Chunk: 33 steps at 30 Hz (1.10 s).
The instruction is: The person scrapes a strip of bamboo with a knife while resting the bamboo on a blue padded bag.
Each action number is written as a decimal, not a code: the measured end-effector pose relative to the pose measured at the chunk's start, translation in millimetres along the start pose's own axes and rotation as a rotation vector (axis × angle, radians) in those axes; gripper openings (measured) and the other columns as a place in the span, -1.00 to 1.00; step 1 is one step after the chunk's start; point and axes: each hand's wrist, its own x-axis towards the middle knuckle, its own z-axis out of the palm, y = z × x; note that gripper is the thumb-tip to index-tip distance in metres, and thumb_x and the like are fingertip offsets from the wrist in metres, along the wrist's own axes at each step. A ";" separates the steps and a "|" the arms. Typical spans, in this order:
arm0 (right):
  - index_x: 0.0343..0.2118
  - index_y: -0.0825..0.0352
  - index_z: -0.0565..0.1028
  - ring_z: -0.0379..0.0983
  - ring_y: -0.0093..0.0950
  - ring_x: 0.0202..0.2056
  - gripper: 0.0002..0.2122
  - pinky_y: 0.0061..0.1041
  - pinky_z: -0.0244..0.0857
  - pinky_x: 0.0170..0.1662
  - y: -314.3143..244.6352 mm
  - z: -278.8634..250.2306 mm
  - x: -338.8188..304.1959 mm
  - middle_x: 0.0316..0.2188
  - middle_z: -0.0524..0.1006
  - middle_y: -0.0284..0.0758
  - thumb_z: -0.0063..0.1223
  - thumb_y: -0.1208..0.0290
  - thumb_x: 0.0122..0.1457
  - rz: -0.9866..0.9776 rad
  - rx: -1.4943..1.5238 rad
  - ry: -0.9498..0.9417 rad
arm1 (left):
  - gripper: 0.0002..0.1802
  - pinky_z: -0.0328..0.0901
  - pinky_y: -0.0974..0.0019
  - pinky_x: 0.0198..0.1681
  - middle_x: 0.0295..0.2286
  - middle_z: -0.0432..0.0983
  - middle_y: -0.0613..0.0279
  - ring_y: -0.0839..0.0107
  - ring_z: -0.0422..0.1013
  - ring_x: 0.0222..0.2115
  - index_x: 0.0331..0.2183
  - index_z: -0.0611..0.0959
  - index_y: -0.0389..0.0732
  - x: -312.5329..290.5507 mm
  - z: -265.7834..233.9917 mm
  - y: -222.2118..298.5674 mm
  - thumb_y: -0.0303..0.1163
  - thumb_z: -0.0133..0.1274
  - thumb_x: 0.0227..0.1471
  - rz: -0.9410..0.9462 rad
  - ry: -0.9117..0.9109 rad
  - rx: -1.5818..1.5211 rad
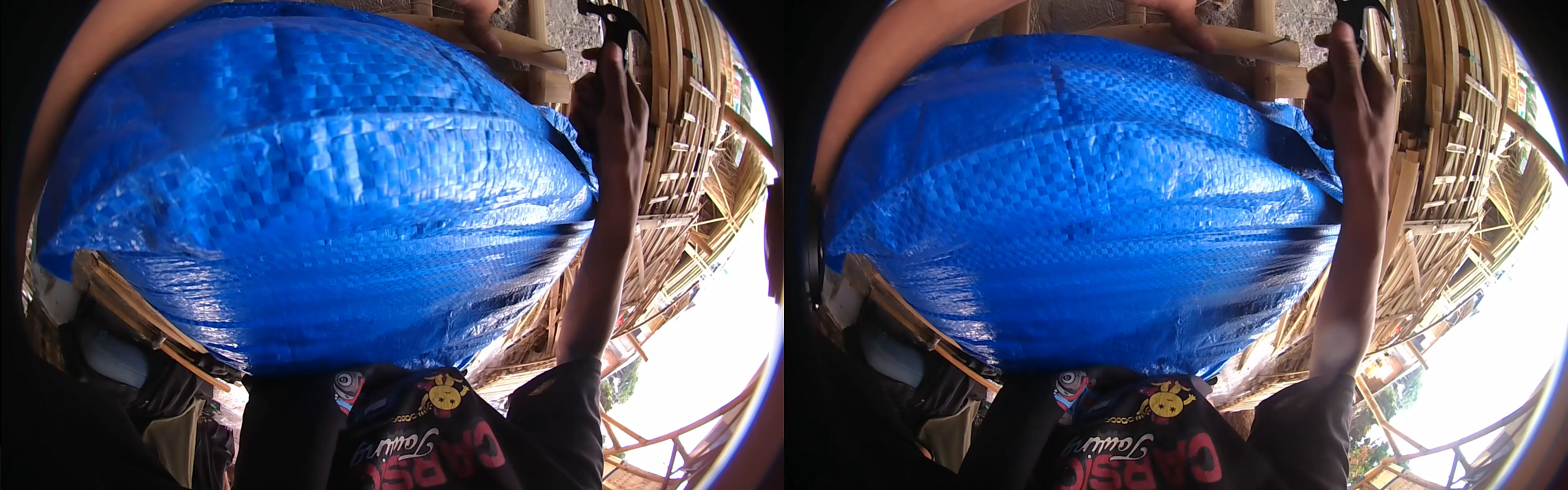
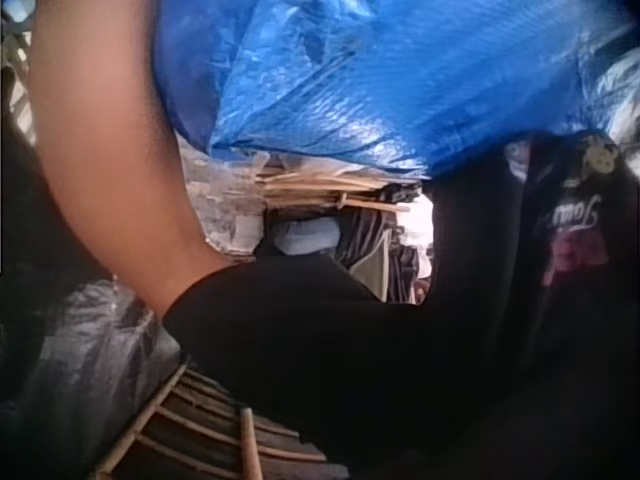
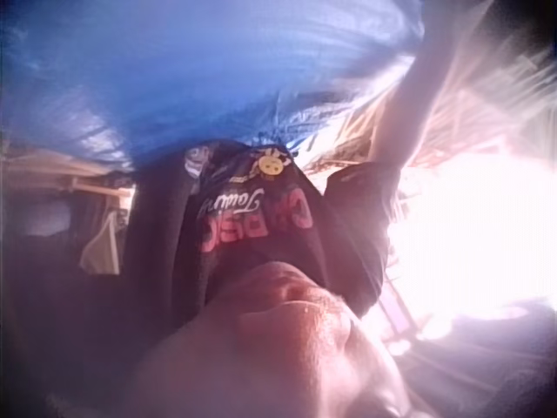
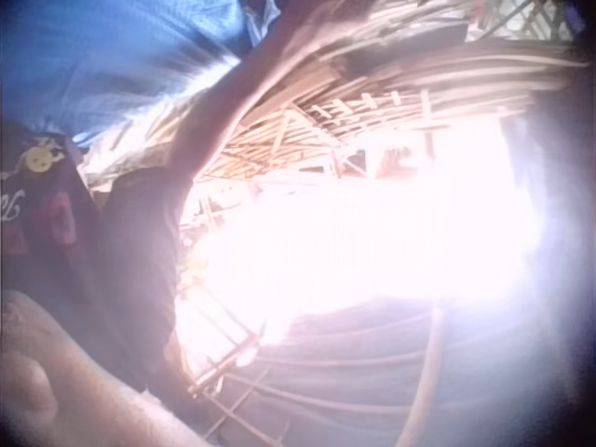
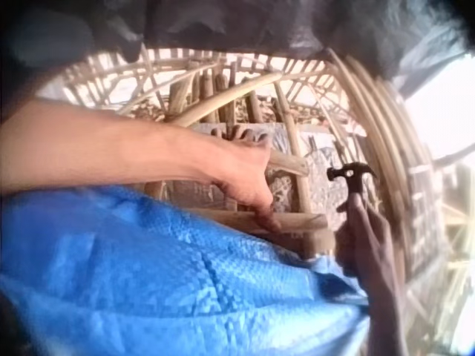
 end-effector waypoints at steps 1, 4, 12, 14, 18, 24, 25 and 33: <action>-0.15 0.35 0.57 0.14 -0.76 -0.74 -0.47 -0.68 -0.04 -0.69 7.0 -10.5 3.0 -0.70 0.33 -0.53 -0.12 -0.14 0.37 -0.002 -0.057 0.024 | 0.59 0.15 0.12 0.30 0.26 0.11 -0.36 -0.12 0.17 0.25 0.39 -0.13 -0.21 9.9 5.6 1.5 0.16 0.51 -0.43 -0.009 -0.038 -0.019; -0.10 0.34 0.56 0.13 -0.76 -0.75 -0.41 -0.70 -0.07 -0.71 14.3 -32.2 -14.2 -0.71 0.35 -0.50 -0.33 -0.16 0.42 -0.041 -0.015 0.036 | 0.52 0.14 0.12 0.31 0.25 0.11 -0.37 -0.10 0.15 0.26 0.37 0.01 -0.25 27.6 18.6 2.3 0.16 0.51 -0.44 0.087 0.004 -0.002; -0.34 0.29 0.50 0.16 -0.75 -0.79 -0.46 -0.70 -0.03 -0.74 9.3 -33.0 -36.2 -0.74 0.36 -0.50 -0.33 -0.13 0.43 0.025 -0.238 0.102 | 0.37 0.08 0.08 0.36 0.34 -0.21 -0.34 -0.17 0.06 0.30 0.37 0.15 0.13 34.7 19.2 -5.5 0.18 0.51 -0.42 0.115 -0.025 -0.005; -0.28 0.32 0.51 0.16 -0.74 -0.80 -0.41 -0.72 -0.06 -0.76 -14.3 -34.1 -44.4 -0.74 0.37 -0.48 -0.38 -0.17 0.42 0.045 -0.153 0.193 | 0.32 0.06 0.04 0.37 0.35 -0.31 -0.31 -0.20 0.03 0.30 0.36 0.14 0.30 31.6 15.7 -1.3 0.17 0.50 -0.38 0.101 -0.094 -0.010; -0.18 0.33 0.50 0.23 -0.64 -0.72 -0.44 -0.61 0.06 -0.71 5.2 -38.7 -36.6 -0.68 0.35 -0.39 -0.39 -0.14 0.43 -0.328 -0.257 0.067 | 0.26 0.06 -0.06 0.36 0.35 -0.27 -0.28 -0.20 0.02 0.31 0.36 0.13 0.34 24.1 16.6 7.1 0.13 0.47 -0.30 0.005 -0.201 -0.056; -0.26 0.33 0.55 0.34 -0.61 -0.71 -0.39 -0.51 0.19 -0.68 9.5 -27.7 -43.9 -0.66 0.44 -0.31 -0.37 -0.19 0.41 -0.076 -0.419 0.179 | 0.35 0.13 -0.03 0.33 0.32 -0.14 -0.32 -0.18 0.06 0.29 0.39 0.06 0.20 14.2 8.4 3.3 0.13 0.49 -0.33 0.056 -0.106 -0.057; -0.28 0.32 0.53 0.28 -0.67 -0.75 -0.37 -0.61 0.09 -0.71 -4.7 -28.8 -45.8 -0.70 0.40 -0.37 -0.40 -0.22 0.39 0.006 -0.256 0.174 | 0.42 0.15 -0.01 0.32 0.31 -0.10 -0.34 -0.17 0.09 0.28 0.40 0.01 0.11 22.2 13.6 0.0 0.14 0.50 -0.36 0.056 -0.085 -0.031; -0.29 0.28 0.46 0.15 -0.64 -0.71 -0.46 -0.60 0.01 -0.66 -26.4 -83.8 -47.3 -0.61 0.35 -0.42 -0.42 -0.13 0.43 -0.144 0.355 0.054 | 0.69 0.22 0.08 0.26 0.22 0.14 -0.43 -0.10 0.21 0.22 0.31 -0.23 -0.56 28.6 11.1 6.4 0.22 0.50 -0.42 -0.033 -0.151 -0.014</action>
